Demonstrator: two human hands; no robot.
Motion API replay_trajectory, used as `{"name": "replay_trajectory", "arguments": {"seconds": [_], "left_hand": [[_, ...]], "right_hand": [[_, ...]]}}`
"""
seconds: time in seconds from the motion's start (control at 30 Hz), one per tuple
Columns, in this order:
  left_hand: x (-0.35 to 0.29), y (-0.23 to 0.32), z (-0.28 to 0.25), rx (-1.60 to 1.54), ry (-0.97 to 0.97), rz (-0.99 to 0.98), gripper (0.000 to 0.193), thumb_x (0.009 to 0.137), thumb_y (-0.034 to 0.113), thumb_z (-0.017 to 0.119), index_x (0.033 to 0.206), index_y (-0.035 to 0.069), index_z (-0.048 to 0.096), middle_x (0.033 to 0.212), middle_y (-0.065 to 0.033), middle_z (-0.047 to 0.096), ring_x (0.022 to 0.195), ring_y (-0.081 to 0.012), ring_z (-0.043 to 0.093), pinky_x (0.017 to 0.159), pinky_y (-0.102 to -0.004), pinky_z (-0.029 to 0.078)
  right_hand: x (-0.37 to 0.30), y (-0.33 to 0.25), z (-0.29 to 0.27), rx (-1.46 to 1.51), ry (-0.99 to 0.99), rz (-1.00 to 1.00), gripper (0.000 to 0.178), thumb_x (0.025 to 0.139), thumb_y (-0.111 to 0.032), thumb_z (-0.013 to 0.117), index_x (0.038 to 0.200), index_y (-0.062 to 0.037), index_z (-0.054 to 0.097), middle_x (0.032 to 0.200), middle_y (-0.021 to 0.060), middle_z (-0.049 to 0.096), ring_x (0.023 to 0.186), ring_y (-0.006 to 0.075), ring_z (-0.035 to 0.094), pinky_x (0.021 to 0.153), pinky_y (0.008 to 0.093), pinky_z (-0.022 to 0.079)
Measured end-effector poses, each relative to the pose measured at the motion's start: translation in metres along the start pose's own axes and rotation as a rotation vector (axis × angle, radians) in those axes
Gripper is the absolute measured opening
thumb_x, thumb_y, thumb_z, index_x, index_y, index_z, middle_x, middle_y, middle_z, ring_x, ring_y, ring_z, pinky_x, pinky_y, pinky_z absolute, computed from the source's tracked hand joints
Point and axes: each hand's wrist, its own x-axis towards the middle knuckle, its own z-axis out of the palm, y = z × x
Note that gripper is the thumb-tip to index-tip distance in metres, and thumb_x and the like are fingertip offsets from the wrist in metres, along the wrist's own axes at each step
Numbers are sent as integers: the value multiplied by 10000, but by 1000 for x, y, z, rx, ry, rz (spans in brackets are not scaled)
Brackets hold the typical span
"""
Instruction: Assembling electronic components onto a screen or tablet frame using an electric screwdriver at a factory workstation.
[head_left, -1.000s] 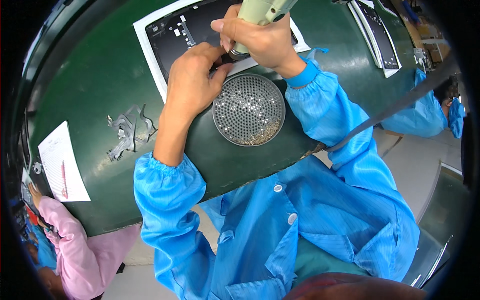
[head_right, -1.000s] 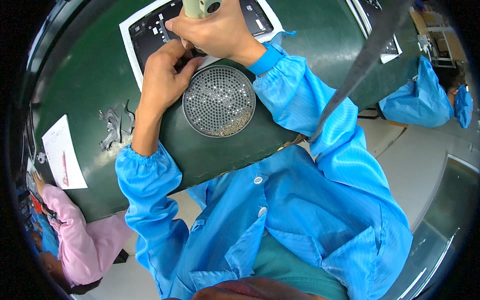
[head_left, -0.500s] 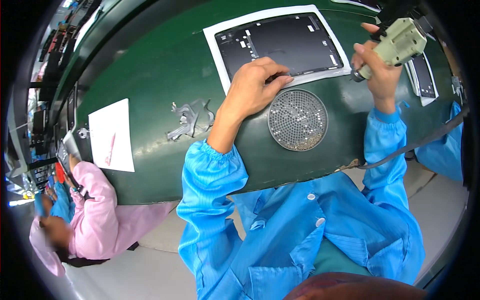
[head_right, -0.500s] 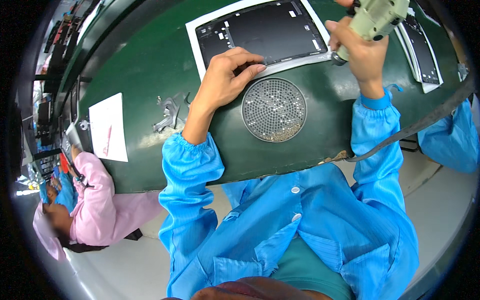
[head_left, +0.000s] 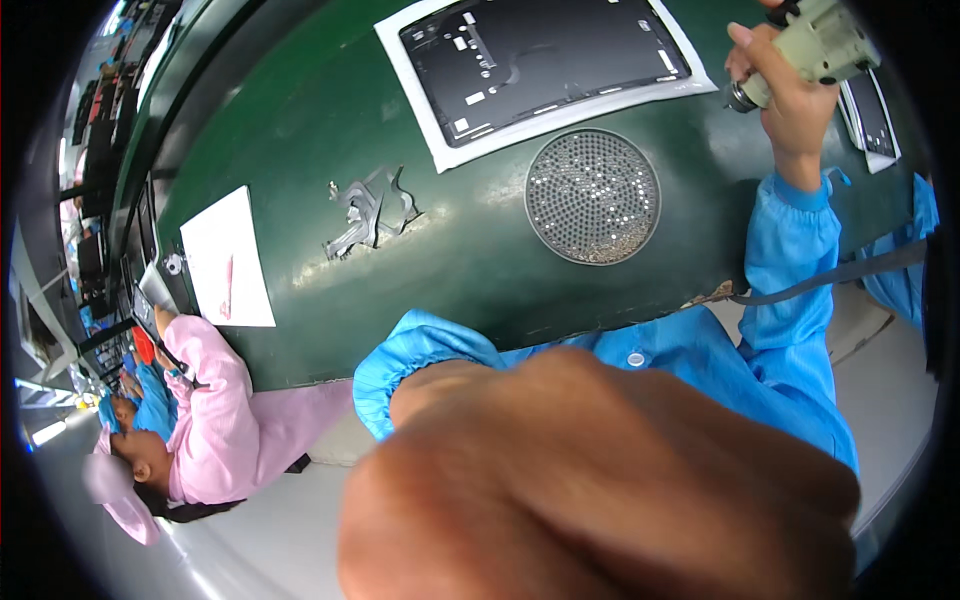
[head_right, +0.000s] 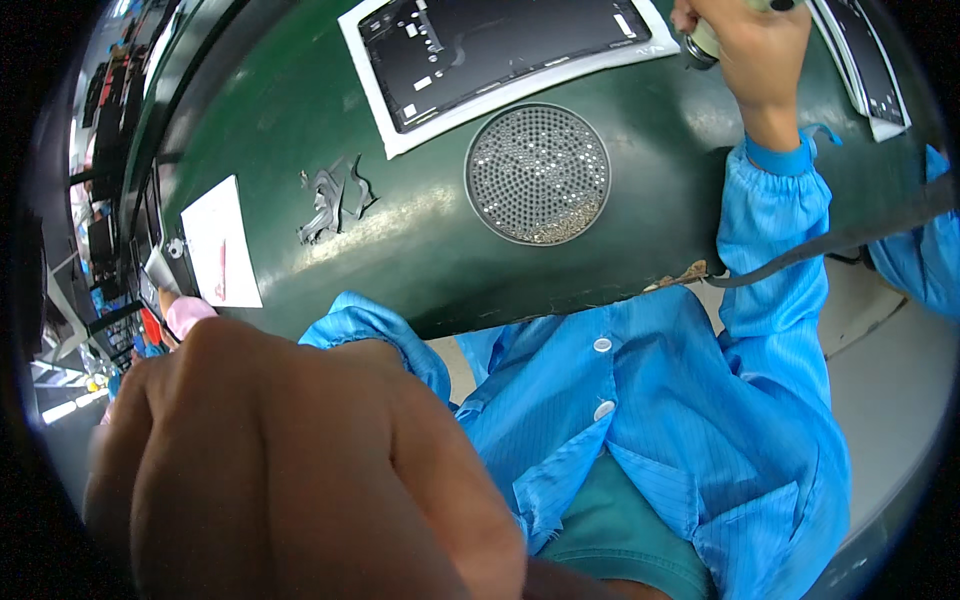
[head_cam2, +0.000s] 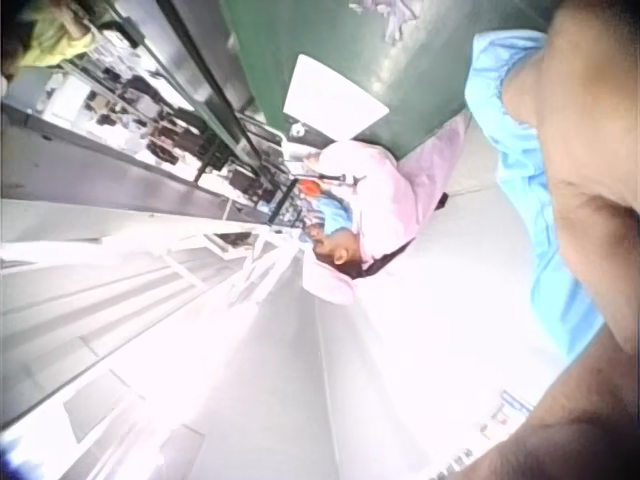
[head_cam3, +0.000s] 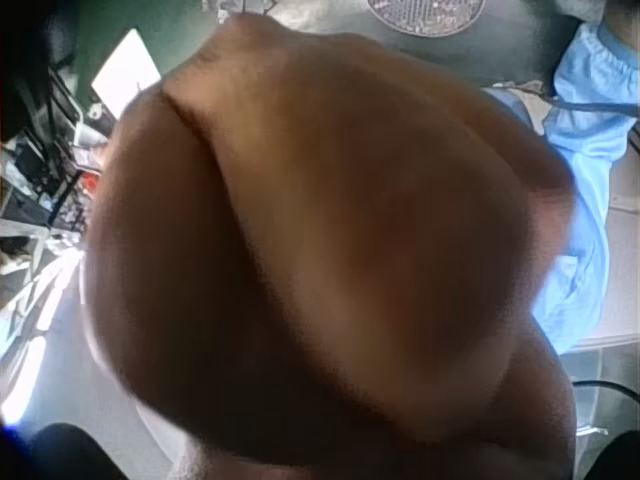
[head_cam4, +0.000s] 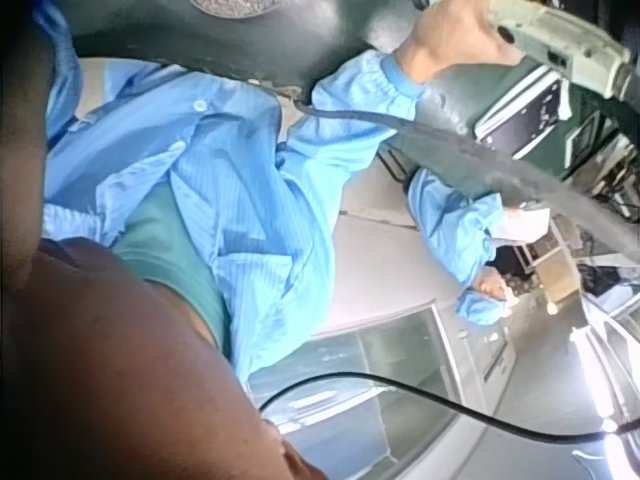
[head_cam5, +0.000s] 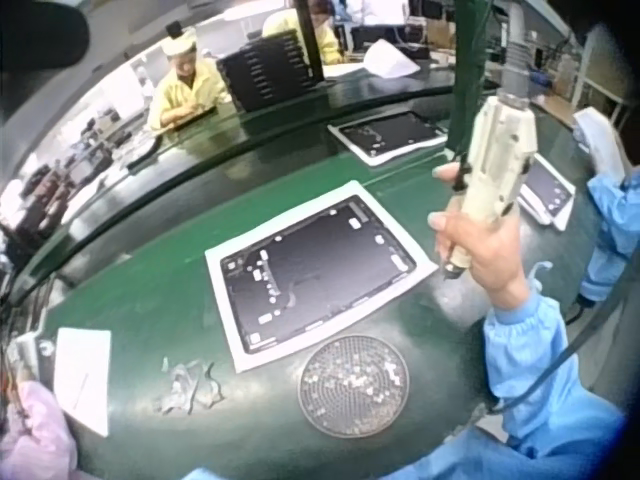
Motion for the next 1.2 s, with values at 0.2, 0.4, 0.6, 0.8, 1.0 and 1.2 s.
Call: {"name": "replay_trajectory", "arguments": {"seconds": [0.2, 0.4, 0.6, 0.8, 1.0, 1.2], "left_hand": [[-24, -24, -24, 253, 21, -103, 84, 834, 22, 605, 900, -27, 588, 823, -136, 632, 659, -192, 604, 605, -281, 495], [-48, -46, -116, 1556, 564, -1012, 566, 774, 427, 763, 1014, -73, 651, 733, -111, 655, 662, -160, 630, 605, -308, 507], [-63, -75, -143, 1118, 444, -1051, 390, 847, 313, 719, 638, 16, 580, 520, 25, 499, 484, -49, 424, 439, -229, 308], [-28, -67, -151, 507, 919, -298, 219, 815, -4, 638, 637, 66, 533, 668, -45, 613, 574, -99, 562, 514, -228, 446], [39, -23, -202, 725, 957, -194, 191, 818, 41, 668, 664, 53, 555, 658, -41, 606, 562, -116, 575, 519, -256, 510], [0, -8, -262, 1363, 889, -591, 532, 802, 281, 773, 1136, -76, 564, 1000, -116, 648, 783, -173, 627, 663, -323, 546]], "right_hand": [[-3, 15, -14, 28, -5, -16, 447, 759, 67, 676, 1175, 52, 514, 625, 28, 554, 482, 102, 532, 450, 231, 425], [-3, -3, -8, 22, -44, -10, 417, 758, 31, 701, 1151, 51, 566, 651, 10, 586, 551, 73, 549, 510, 231, 446], [-2, -9, -13, 0, -10, -37, 407, 747, 17, 705, 1137, 33, 590, 674, -2, 588, 591, 72, 555, 555, 240, 456], [2, -36, -17, -664, 66, -356, 426, 758, -17, 718, 1157, 8, 571, 835, 17, 612, 739, 63, 569, 643, 240, 468], [-2, 17, -16, -83, -46, -21, 428, 777, -20, 708, 1187, -38, 587, 689, -7, 567, 597, 65, 523, 543, 248, 432], [-2, 12, -19, -115, 74, -136, 471, 752, -21, 729, 1195, -22, 570, 725, 31, 591, 636, 94, 535, 581, 273, 456]]}}
